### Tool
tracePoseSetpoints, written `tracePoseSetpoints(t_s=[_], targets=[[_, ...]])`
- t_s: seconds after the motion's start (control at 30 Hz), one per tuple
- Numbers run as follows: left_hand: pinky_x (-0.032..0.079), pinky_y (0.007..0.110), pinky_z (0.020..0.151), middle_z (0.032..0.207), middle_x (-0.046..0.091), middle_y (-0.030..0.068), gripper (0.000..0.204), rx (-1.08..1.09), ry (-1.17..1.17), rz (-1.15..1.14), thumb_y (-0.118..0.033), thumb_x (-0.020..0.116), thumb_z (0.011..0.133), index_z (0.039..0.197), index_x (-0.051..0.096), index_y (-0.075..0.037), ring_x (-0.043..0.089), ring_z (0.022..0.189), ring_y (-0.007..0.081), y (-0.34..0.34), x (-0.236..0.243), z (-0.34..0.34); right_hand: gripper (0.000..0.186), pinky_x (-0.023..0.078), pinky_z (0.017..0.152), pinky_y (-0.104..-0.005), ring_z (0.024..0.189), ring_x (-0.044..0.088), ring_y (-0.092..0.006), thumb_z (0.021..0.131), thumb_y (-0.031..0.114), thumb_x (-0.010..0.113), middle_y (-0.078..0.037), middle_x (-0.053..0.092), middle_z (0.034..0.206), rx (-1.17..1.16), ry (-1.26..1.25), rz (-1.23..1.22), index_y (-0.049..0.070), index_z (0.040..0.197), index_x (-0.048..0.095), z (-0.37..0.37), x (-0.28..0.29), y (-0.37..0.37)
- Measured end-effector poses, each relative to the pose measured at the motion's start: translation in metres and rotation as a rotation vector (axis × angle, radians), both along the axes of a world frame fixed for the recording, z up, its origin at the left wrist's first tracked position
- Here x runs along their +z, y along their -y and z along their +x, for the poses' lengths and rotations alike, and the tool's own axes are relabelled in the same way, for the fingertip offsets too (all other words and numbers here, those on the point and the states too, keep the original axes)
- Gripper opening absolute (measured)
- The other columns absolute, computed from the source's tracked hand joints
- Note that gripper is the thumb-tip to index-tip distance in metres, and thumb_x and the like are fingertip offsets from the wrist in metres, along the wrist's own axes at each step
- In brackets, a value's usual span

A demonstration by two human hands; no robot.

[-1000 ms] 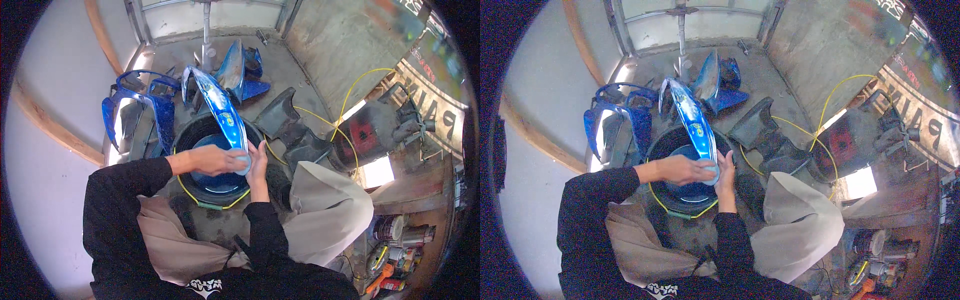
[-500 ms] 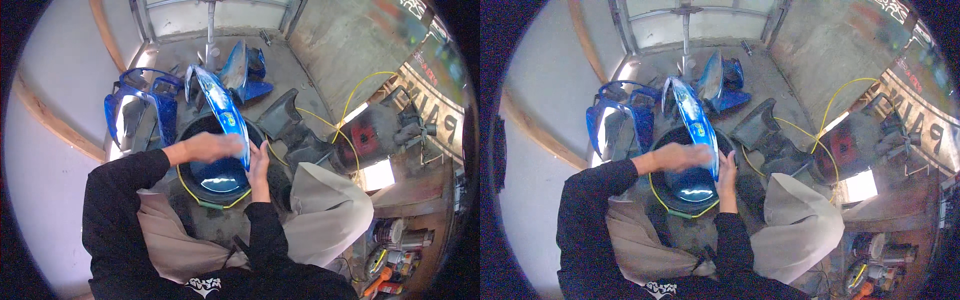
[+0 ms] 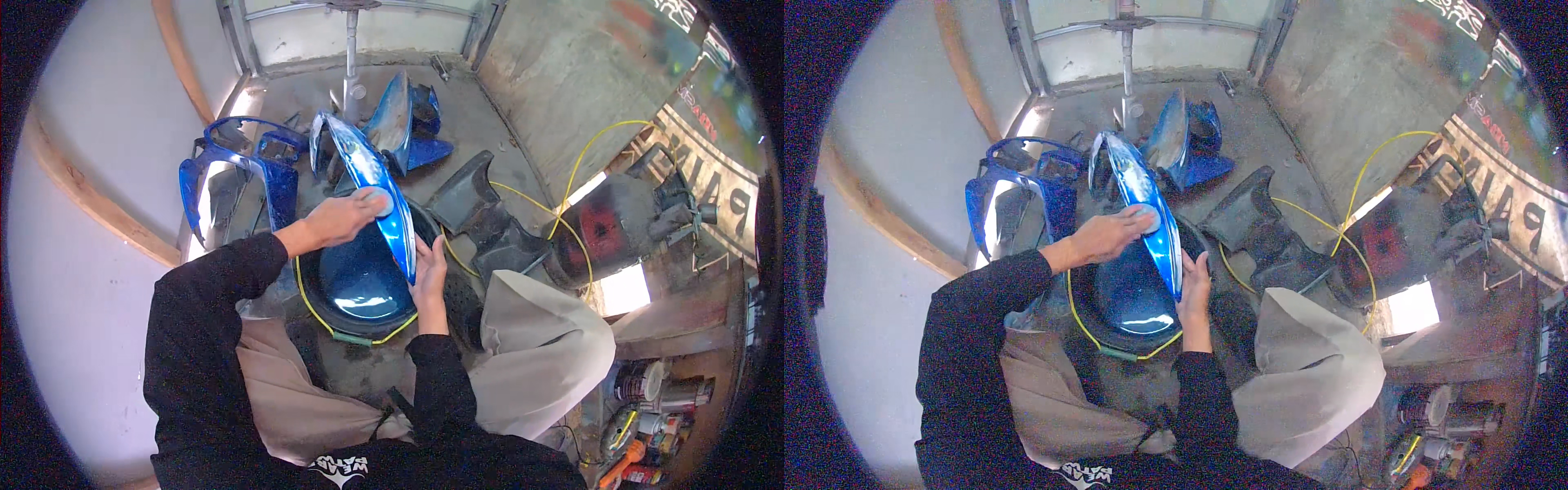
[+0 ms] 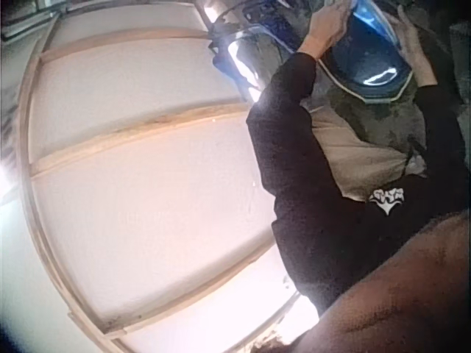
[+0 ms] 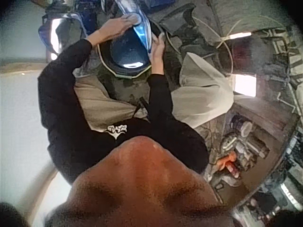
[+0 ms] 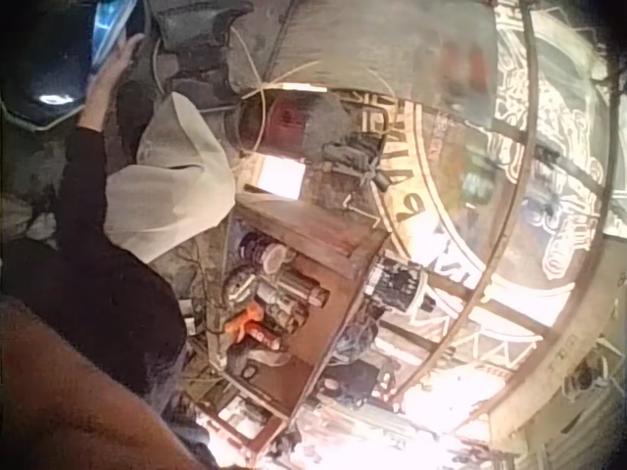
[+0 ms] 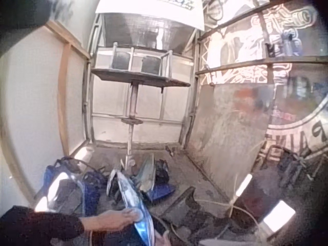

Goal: The person wet-sands a blue motorcycle body panel using sandpaper and water from a bucket.

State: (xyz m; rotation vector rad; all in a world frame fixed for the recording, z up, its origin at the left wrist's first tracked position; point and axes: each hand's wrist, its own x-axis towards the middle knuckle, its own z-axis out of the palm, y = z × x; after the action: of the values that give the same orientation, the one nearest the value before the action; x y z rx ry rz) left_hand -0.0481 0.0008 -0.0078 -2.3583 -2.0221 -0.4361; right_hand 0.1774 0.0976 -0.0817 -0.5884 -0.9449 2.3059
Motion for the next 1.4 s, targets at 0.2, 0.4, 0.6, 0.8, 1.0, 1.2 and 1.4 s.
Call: tracePoseSetpoints(t_s=[0.2,0.4,0.6,0.8,1.0,1.2,1.4], targets=[[0.064,0.043,0.077,0.153,0.047,0.0169,0.051,-0.406,-0.056,-0.090,-0.016,0.057,0.096,0.147,0.048,-0.015,0.065,0.121,0.0329,0.002,0.005,0.050,0.100,0.041,0.113,-0.0410,0.134,0.054,-0.0283,0.099,0.076,0.036,-0.019,0.054,0.149,0.008,-0.004,-0.005,-0.008,0.152,0.041,0.005,-0.001,-0.005],[0.051,0.051,0.102,0.138,0.058,0.0158,0.038,0.162,-0.058,-0.065,-0.014,0.055,0.098,0.136,0.053,-0.010,0.059,0.125,0.0372,-0.016,0.020,0.003,0.095,0.050,0.104,-0.0416,0.121,0.063,-0.0237,0.101,0.074,0.034,-0.015,0.063,0.138,0.026,-0.012,0.042,-0.006,0.148,0.047,0.003,0.002,-0.002],[0.048,0.049,0.104,0.125,0.060,0.0198,0.029,-0.016,0.006,0.136,-0.014,0.057,0.096,0.121,0.056,0.001,0.056,0.124,0.0392,-0.021,0.000,0.027,0.088,0.058,0.095,-0.0435,0.120,0.064,-0.0216,0.102,0.071,0.037,-0.013,0.063,0.138,0.018,-0.031,0.011,-0.005,0.145,0.050,-0.002,0.007,0.003],[0.052,0.052,0.096,0.124,0.059,0.0237,0.028,0.503,0.171,0.265,-0.008,0.054,0.097,0.123,0.055,0.001,0.058,0.119,0.0437,-0.037,-0.030,0.055,0.076,0.058,0.091,-0.0383,0.114,0.066,-0.0213,0.107,0.059,0.041,-0.013,0.066,0.133,-0.034,0.110,0.045,-0.006,0.144,0.052,-0.003,-0.002,0.007],[0.056,0.055,0.092,0.136,0.054,0.0311,0.037,0.786,0.493,0.171,-0.014,0.058,0.097,0.129,0.053,0.003,0.061,0.115,0.0523,-0.025,-0.014,0.143,0.060,0.052,0.101,-0.0341,0.116,0.066,-0.0219,0.110,0.042,0.045,-0.016,0.066,0.134,-0.090,0.130,0.067,-0.008,0.143,0.054,0.008,-0.022,-0.015],[0.049,0.050,0.101,0.123,0.060,0.0270,0.030,0.728,0.286,0.457,-0.006,0.056,0.094,0.121,0.059,0.005,0.052,0.124,0.0440,-0.030,-0.037,0.075,0.045,0.050,0.101,-0.0310,0.113,0.066,-0.0182,0.101,0.006,0.058,-0.013,0.066,0.133,-0.094,0.226,0.064,-0.007,0.143,0.056,-0.013,-0.004,0.017],[0.047,0.050,0.106,0.131,0.057,0.0305,0.040,0.809,0.454,0.260,-0.005,0.056,0.091,0.128,0.056,0.011,0.051,0.128,0.0483,-0.039,-0.025,0.157,0.042,0.051,0.097,-0.0296,0.112,0.065,-0.0167,0.100,0.004,0.059,-0.013,0.067,0.131,-0.177,0.299,0.200,-0.007,0.141,0.057,0.007,-0.022,-0.010]])
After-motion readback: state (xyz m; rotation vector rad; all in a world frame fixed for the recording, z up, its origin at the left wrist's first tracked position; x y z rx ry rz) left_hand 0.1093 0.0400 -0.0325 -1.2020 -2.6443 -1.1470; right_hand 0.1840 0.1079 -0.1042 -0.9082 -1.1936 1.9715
